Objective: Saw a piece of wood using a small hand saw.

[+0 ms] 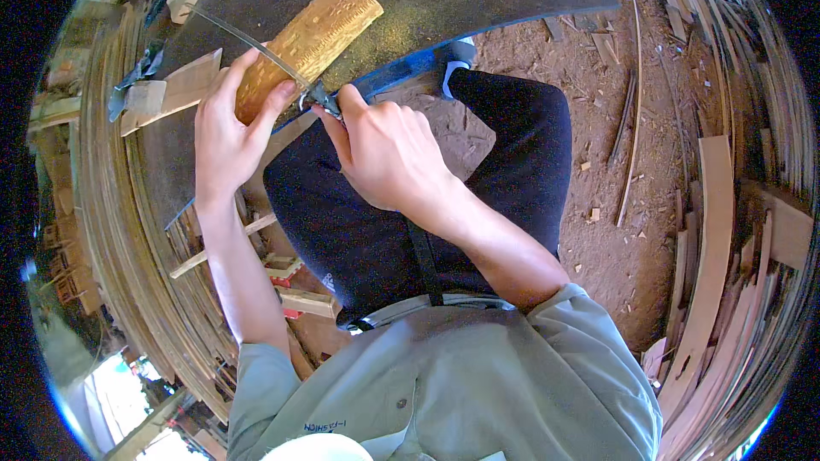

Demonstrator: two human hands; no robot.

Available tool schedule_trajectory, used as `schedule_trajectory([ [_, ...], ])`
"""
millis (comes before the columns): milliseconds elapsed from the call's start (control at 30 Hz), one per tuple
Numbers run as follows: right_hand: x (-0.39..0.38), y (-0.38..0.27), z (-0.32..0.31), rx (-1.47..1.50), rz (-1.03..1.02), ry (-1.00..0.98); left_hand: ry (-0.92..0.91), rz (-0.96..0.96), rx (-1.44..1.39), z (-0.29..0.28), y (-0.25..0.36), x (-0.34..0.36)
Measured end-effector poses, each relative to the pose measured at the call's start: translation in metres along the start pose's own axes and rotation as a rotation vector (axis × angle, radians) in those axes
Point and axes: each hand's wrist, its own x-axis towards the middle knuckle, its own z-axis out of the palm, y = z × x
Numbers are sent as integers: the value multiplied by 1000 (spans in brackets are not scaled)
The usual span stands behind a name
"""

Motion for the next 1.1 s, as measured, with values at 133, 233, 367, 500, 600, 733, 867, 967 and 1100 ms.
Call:
schedule_trajectory([
  [133,1,-2,-1,-46,-2,-8,20,0,-3,0,2,-2],
  [233,4,-1,-1,-34,7,-24,41,20,9,1,3,-3],
  [367,10,-4,-3,-48,3,-28,141,91,-9,8,-5,-3],
  [500,11,-4,-3,-65,22,-33,140,100,3,10,-7,-1],
  [600,10,-6,-3,-52,39,-51,161,118,-10,14,-10,-1],
  [733,6,-5,-2,-14,75,-37,159,103,-43,13,-9,-1],
  [867,-39,14,1,-13,158,-120,90,43,66,6,-1,-2],
  [967,-91,31,-15,-5,231,-133,96,57,91,7,1,-2],
  [1100,-135,50,-43,-9,193,-131,135,98,121,6,-3,-6],
])
